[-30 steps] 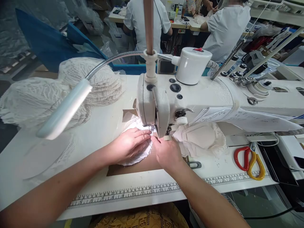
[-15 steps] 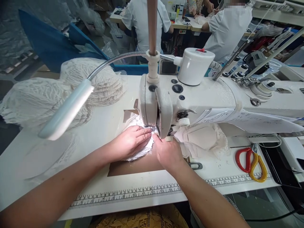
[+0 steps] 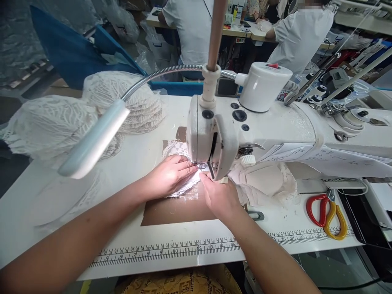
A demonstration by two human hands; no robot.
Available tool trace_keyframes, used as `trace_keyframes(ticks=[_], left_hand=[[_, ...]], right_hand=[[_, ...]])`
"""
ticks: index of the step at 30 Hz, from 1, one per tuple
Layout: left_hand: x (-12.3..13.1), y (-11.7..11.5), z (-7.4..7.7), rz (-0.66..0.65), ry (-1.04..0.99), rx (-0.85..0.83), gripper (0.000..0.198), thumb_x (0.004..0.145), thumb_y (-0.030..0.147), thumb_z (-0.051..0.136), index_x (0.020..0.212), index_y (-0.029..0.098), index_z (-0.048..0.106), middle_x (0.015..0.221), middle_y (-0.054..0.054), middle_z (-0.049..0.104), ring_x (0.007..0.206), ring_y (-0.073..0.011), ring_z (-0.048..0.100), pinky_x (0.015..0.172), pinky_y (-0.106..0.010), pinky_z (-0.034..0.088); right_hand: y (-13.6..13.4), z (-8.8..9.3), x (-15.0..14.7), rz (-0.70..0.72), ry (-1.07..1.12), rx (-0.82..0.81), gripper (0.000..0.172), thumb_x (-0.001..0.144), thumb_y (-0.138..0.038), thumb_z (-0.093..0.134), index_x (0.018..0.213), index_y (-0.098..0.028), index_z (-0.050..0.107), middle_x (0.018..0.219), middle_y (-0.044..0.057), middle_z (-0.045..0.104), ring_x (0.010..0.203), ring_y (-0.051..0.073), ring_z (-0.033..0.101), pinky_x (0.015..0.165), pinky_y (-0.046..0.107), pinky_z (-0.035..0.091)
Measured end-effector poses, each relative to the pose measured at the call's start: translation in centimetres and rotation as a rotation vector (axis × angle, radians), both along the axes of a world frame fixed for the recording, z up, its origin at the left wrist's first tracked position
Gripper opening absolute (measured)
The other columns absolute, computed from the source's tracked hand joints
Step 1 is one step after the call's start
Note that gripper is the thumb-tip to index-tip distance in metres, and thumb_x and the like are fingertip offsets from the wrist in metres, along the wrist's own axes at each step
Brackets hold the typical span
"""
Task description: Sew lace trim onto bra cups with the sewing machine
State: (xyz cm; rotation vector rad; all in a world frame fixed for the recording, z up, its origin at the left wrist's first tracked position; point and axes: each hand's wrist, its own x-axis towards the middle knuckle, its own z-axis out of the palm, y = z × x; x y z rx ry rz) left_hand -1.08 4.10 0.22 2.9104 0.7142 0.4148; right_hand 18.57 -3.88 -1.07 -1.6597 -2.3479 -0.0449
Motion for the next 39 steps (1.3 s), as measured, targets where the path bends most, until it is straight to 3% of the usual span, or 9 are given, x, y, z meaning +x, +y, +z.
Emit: trace_keyframes(ticks=[8, 16, 22, 29, 39], left_hand=[[-0.3, 0.0, -0.3, 0.061, -0.011, 0.027, 0.030, 0.097, 0.023, 0.042, 0.117, 0.014, 0.063, 0.112, -0.015, 0.066, 0.097, -0.0263, 0.054, 0.079, -0.040, 0.045], [-1.1, -0.8, 0.4, -0.074, -0.012, -0.040, 0.035, 0.092, 0.036, 0.049, 0.118, 0.017, 0.063, 0.129, -0.015, 0.056, 0.111, -0.0316, 0.050, 0.092, -0.047, 0.040], [-1.1, -0.6, 0.5, -0.153, -0.020, -0.049, 0.032, 0.095, 0.032, 0.045, 0.117, 0.015, 0.062, 0.127, -0.013, 0.059, 0.110, -0.0284, 0.052, 0.094, -0.045, 0.039], [-1.0, -0.5, 0.7, -0.217, -0.020, -0.059, 0.028, 0.097, 0.025, 0.042, 0.113, 0.015, 0.064, 0.123, -0.011, 0.063, 0.109, -0.0250, 0.055, 0.093, -0.042, 0.041], [-1.4, 0.2, -0.1, -0.264, -0.013, -0.008, 0.028, 0.097, 0.020, 0.044, 0.117, 0.015, 0.062, 0.128, -0.011, 0.061, 0.108, -0.0247, 0.056, 0.087, -0.039, 0.043]], right_hand=[[0.2, -0.2, -0.1, -0.042, 0.002, -0.069, 0.045, 0.087, -0.008, 0.041, 0.123, -0.023, 0.063, 0.085, 0.005, 0.069, 0.077, 0.016, 0.058, 0.070, 0.025, 0.044], [-0.1, -0.4, 0.2, -0.122, 0.071, -0.043, 0.037, 0.090, -0.015, 0.043, 0.118, -0.023, 0.066, 0.089, 0.007, 0.070, 0.081, 0.018, 0.063, 0.069, 0.026, 0.048], [-0.1, 0.0, 0.2, -0.032, 0.096, -0.033, 0.037, 0.088, -0.013, 0.046, 0.117, -0.025, 0.065, 0.101, 0.003, 0.070, 0.080, 0.015, 0.061, 0.066, 0.025, 0.044], [-0.1, 0.2, -0.1, 0.057, -0.022, 0.001, 0.040, 0.085, -0.007, 0.045, 0.114, -0.024, 0.067, 0.083, 0.002, 0.065, 0.072, 0.015, 0.054, 0.059, 0.026, 0.036], [-0.1, 0.5, -0.4, 0.058, -0.113, -0.027, 0.040, 0.082, -0.005, 0.045, 0.111, -0.020, 0.068, 0.085, 0.004, 0.065, 0.068, 0.015, 0.052, 0.058, 0.027, 0.034]])
